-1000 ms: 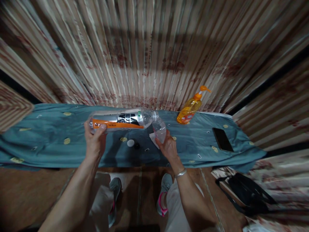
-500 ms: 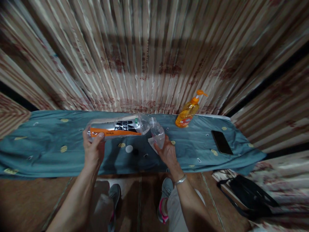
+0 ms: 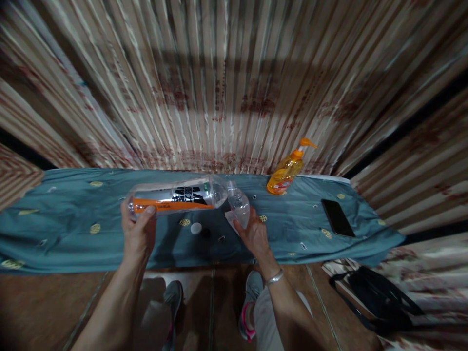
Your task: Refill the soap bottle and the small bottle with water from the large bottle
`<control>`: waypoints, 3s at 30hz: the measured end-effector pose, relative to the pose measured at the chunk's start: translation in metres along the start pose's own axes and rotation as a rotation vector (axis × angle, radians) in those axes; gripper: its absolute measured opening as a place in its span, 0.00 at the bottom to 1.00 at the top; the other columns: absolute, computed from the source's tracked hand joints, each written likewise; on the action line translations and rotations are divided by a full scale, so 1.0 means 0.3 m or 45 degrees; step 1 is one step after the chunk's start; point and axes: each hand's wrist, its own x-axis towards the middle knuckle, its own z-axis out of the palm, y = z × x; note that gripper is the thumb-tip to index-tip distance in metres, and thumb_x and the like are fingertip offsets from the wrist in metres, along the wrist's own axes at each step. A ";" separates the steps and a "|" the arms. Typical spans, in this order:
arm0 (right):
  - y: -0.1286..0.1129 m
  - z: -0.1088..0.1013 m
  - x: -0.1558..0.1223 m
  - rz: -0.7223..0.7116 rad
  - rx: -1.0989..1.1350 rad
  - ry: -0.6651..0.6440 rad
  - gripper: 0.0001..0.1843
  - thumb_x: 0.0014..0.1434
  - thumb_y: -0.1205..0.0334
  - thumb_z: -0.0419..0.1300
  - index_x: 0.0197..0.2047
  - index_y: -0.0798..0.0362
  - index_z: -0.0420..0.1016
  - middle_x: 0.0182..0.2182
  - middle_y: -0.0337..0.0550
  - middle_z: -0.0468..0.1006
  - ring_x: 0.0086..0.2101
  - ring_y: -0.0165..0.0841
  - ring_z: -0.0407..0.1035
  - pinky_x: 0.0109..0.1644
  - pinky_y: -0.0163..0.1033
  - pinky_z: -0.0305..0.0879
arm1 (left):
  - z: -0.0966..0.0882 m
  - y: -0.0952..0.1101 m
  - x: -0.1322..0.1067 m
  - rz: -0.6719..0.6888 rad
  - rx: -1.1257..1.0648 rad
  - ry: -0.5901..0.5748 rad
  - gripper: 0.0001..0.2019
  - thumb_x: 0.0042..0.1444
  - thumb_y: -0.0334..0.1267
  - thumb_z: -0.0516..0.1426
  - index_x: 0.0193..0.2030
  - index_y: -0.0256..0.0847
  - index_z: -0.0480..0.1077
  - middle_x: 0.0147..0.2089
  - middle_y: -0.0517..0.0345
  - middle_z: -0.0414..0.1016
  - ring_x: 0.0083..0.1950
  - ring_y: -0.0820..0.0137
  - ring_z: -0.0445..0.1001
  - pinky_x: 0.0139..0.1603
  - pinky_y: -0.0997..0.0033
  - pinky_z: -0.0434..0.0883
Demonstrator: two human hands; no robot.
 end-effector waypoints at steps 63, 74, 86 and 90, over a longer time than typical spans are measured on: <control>0.011 0.002 -0.003 0.014 -0.070 0.005 0.37 0.74 0.49 0.75 0.80 0.53 0.80 0.48 0.65 0.96 0.44 0.59 0.91 0.54 0.65 0.93 | -0.006 -0.016 -0.008 0.043 0.030 0.006 0.48 0.50 0.66 0.89 0.72 0.50 0.83 0.65 0.50 0.87 0.64 0.57 0.89 0.73 0.59 0.84; 0.011 0.005 -0.005 -0.009 -0.096 0.002 0.36 0.75 0.54 0.74 0.80 0.60 0.80 0.52 0.69 0.96 0.48 0.58 0.93 0.56 0.61 0.93 | 0.011 -0.005 -0.007 0.049 0.005 0.021 0.50 0.45 0.71 0.89 0.69 0.52 0.83 0.61 0.54 0.86 0.57 0.61 0.85 0.67 0.62 0.82; 0.014 0.019 -0.008 -0.008 -0.071 0.040 0.38 0.76 0.47 0.73 0.81 0.58 0.79 0.49 0.68 0.97 0.45 0.58 0.93 0.53 0.60 0.91 | 0.000 -0.010 -0.010 0.061 0.034 0.001 0.47 0.50 0.67 0.88 0.71 0.52 0.83 0.68 0.50 0.87 0.65 0.57 0.88 0.75 0.57 0.83; 0.016 0.018 -0.006 -0.004 -0.063 0.023 0.35 0.75 0.51 0.72 0.79 0.57 0.80 0.50 0.70 0.97 0.47 0.60 0.93 0.55 0.64 0.93 | 0.000 -0.016 -0.009 0.071 0.021 0.015 0.48 0.49 0.68 0.89 0.70 0.51 0.83 0.65 0.52 0.88 0.62 0.58 0.88 0.73 0.59 0.84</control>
